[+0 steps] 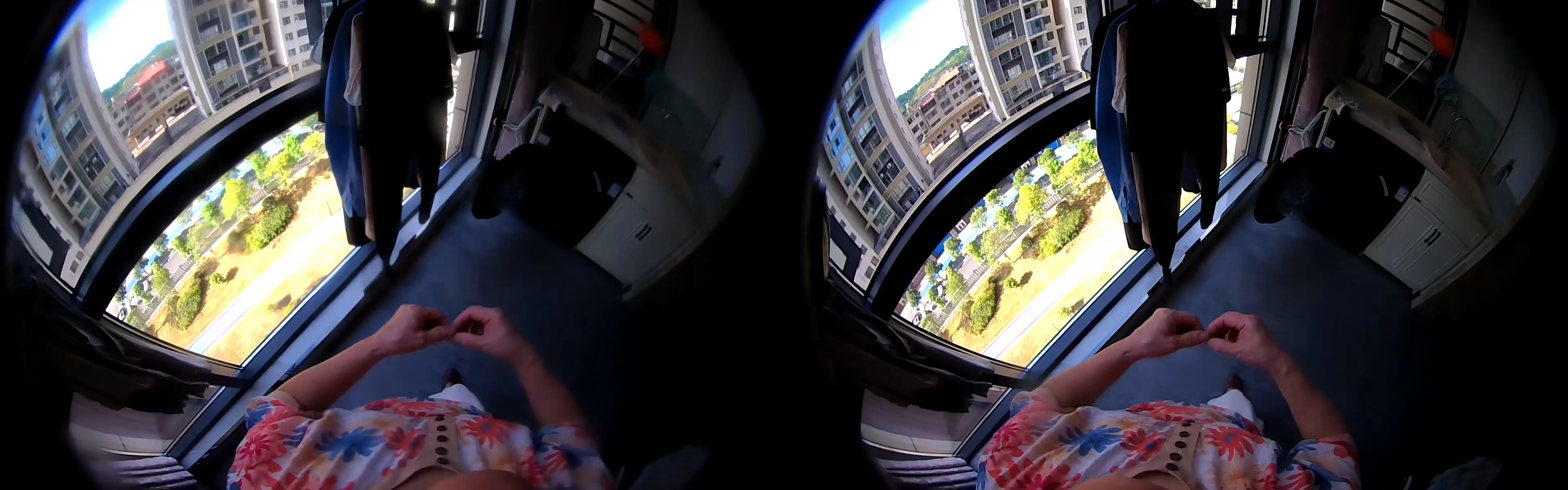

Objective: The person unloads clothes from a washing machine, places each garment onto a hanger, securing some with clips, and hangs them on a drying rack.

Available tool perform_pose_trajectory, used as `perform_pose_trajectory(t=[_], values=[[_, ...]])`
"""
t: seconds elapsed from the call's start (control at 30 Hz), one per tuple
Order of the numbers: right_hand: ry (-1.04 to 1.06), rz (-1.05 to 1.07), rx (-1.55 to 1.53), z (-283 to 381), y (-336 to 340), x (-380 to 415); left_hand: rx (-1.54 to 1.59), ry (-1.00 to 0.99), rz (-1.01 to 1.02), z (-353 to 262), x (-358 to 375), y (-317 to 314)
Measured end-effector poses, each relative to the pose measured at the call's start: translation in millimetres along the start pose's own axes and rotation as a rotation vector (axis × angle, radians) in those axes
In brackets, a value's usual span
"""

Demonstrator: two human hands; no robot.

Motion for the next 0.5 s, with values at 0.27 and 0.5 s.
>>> perform_pose_trajectory(t=[0.27,0.5], values=[[0.035,0.155,-0.307,14.6,110.2,-122.1,0.027,-0.175,-0.463,-51.4,-102.7,70.2],[0.418,0.109,-0.274,73.9,169.8,-263.4,0.256,-0.360,-0.628,-113.4,-149.3,201.0]])
Point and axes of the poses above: each hand's wrist, its own x-axis away from the middle knuckle, its own y-axis out of the back of the hand, z = x × y, the point moved 4 cm from there along -x, towards the middle knuckle, and after that the axes turned 8 degrees about x, right-handed, at the moved point
